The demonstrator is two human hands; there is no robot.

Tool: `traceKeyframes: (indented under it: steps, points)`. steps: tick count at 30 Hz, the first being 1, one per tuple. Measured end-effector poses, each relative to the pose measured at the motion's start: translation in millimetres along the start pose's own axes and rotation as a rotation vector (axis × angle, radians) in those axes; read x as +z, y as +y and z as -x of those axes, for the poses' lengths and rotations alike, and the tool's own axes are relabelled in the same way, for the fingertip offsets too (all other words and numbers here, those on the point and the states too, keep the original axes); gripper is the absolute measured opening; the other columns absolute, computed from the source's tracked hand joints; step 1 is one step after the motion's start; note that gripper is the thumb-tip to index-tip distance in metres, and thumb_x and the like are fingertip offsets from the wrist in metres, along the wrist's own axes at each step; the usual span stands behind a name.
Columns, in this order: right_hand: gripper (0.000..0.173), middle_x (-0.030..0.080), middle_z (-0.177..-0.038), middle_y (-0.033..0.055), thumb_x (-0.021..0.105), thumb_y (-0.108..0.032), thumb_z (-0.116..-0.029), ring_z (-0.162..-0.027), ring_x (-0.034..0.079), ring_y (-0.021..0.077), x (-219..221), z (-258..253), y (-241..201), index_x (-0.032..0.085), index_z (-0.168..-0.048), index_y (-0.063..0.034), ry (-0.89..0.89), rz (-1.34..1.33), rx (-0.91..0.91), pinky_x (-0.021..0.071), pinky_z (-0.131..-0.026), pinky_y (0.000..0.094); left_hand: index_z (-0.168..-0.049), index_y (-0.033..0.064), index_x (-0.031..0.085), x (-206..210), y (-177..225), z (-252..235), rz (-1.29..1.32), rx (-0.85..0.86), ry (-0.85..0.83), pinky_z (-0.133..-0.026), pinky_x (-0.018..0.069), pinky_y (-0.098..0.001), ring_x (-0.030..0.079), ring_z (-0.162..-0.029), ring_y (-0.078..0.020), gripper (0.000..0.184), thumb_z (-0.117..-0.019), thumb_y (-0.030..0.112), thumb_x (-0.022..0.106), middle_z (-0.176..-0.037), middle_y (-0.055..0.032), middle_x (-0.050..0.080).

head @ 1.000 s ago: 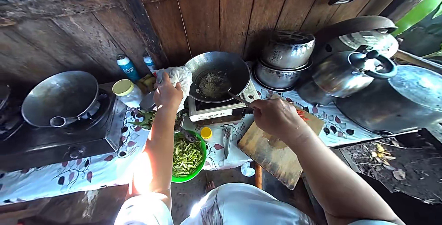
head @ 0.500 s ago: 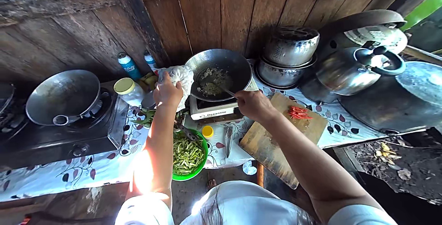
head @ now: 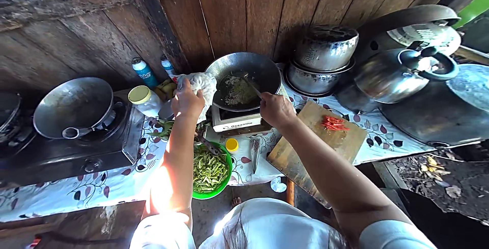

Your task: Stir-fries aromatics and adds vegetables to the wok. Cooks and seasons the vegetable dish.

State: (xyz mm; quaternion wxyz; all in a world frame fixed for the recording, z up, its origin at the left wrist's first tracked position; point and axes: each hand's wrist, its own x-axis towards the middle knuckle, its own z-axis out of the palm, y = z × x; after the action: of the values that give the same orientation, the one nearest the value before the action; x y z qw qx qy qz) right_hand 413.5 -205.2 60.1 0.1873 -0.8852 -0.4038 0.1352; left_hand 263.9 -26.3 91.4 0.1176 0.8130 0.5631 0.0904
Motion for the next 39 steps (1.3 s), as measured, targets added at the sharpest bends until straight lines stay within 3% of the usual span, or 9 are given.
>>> traceKeyframes:
  steps: [5, 9, 12, 16, 20, 27, 33, 35, 39]
  points:
    - [0.035, 0.072, -0.114, 0.0229, 0.045, -0.015, -0.1068, -0.111, 0.068, 0.0437, -5.1, -2.0, 19.2, 0.066, -0.134, -0.0106, -0.033, 0.027, -0.070, 0.0520, -0.088, 0.0636, -0.157, 0.0098, 0.038, -1.3, -1.4, 1.7, 0.025, 0.031, -0.011, -0.099, 0.0457, -0.0675, 0.057, -0.126, -0.0508, 0.061, -0.1055, 0.036, 0.055, -0.136, -0.0330, 0.057]
    - [0.028, 0.074, -0.099, 0.0202, 0.051, -0.014, -0.1061, -0.095, 0.071, 0.0421, -43.6, 50.0, 29.2, 0.074, -0.121, -0.0098, -0.002, -0.005, -0.143, 0.0533, -0.080, 0.0656, -0.158, 0.0106, 0.036, -0.9, -3.4, 1.8, 0.034, 0.041, -0.022, -0.099, 0.0452, -0.0682, 0.057, -0.125, -0.0519, 0.062, -0.1054, 0.037, 0.056, -0.134, -0.0332, 0.059]
    - [0.023, 0.072, -0.083, 0.0160, 0.055, -0.012, -0.1033, -0.078, 0.070, 0.0375, -63.5, 85.9, 31.5, 0.077, -0.112, -0.0106, 0.045, 0.061, -0.193, 0.0535, -0.066, 0.0598, -0.158, 0.0111, 0.036, -1.0, -2.5, 2.2, 0.029, 0.031, -0.027, -0.097, 0.0468, -0.0672, 0.058, -0.123, -0.0517, 0.062, -0.1054, 0.036, 0.056, -0.135, -0.0337, 0.057]
    - [0.027, 0.073, -0.099, 0.0220, 0.052, -0.015, -0.1047, -0.096, 0.071, 0.0447, -47.2, 65.0, 18.5, 0.074, -0.119, -0.0089, -0.003, 0.114, -0.053, 0.0527, -0.077, 0.0660, -0.158, 0.0123, 0.037, -0.1, -1.7, 2.1, 0.023, 0.024, -0.028, -0.097, 0.0474, -0.0664, 0.059, -0.123, -0.0503, 0.061, -0.1053, 0.036, 0.056, -0.136, -0.0323, 0.058]
    - [0.032, 0.072, -0.108, 0.0238, 0.047, -0.013, -0.1051, -0.105, 0.070, 0.0456, -11.1, 20.8, 17.9, 0.069, -0.127, -0.0079, -0.006, 0.073, -0.091, 0.0530, -0.082, 0.0659, -0.157, 0.0117, 0.039, 0.0, -2.9, 2.0, 0.016, 0.033, -0.026, -0.098, 0.0472, -0.0665, 0.059, -0.124, -0.0497, 0.060, -0.1050, 0.036, 0.057, -0.134, -0.0322, 0.059]
    - [0.027, 0.073, -0.101, 0.0221, 0.054, -0.014, -0.1039, -0.095, 0.070, 0.0456, -52.1, 66.6, 22.9, 0.074, -0.121, -0.0110, 0.004, 0.099, -0.075, 0.0525, -0.076, 0.0669, -0.157, 0.0135, 0.038, 0.1, -2.5, 1.4, 0.019, 0.023, -0.036, -0.097, 0.0478, -0.0653, 0.059, -0.124, -0.0484, 0.060, -0.1050, 0.037, 0.056, -0.138, -0.0310, 0.056]
    - [0.032, 0.072, -0.111, 0.0237, 0.049, -0.014, -0.1048, -0.107, 0.069, 0.0455, -21.7, 16.9, 18.8, 0.070, -0.129, -0.0100, -0.036, 0.070, -0.043, 0.0523, -0.086, 0.0668, -0.157, 0.0136, 0.038, 0.7, -1.5, 0.7, 0.004, 0.018, -0.038, -0.098, 0.0473, -0.0659, 0.058, -0.125, -0.0492, 0.061, -0.1048, 0.038, 0.057, -0.138, -0.0315, 0.056]
    - [0.031, 0.073, -0.108, 0.0227, 0.050, -0.013, -0.1045, -0.104, 0.070, 0.0444, -16.1, 23.4, 18.0, 0.070, -0.127, -0.0097, -0.020, 0.056, -0.109, 0.0530, -0.083, 0.0646, -0.158, 0.0111, 0.038, -0.5, -2.7, 1.7, 0.028, 0.044, -0.029, -0.098, 0.0461, -0.0674, 0.057, -0.125, -0.0514, 0.061, -0.1047, 0.036, 0.057, -0.137, -0.0337, 0.056]
    - [0.024, 0.074, -0.096, 0.0188, 0.055, -0.013, -0.1046, -0.091, 0.071, 0.0409, -48.5, 65.9, 21.3, 0.075, -0.119, -0.0109, -0.006, 0.046, -0.188, 0.0539, -0.076, 0.0641, -0.159, 0.0120, 0.036, -0.4, -5.0, 2.8, 0.035, 0.034, -0.047, -0.100, 0.0454, -0.0670, 0.056, -0.127, -0.0501, 0.062, -0.1052, 0.036, 0.056, -0.142, -0.0320, 0.053]
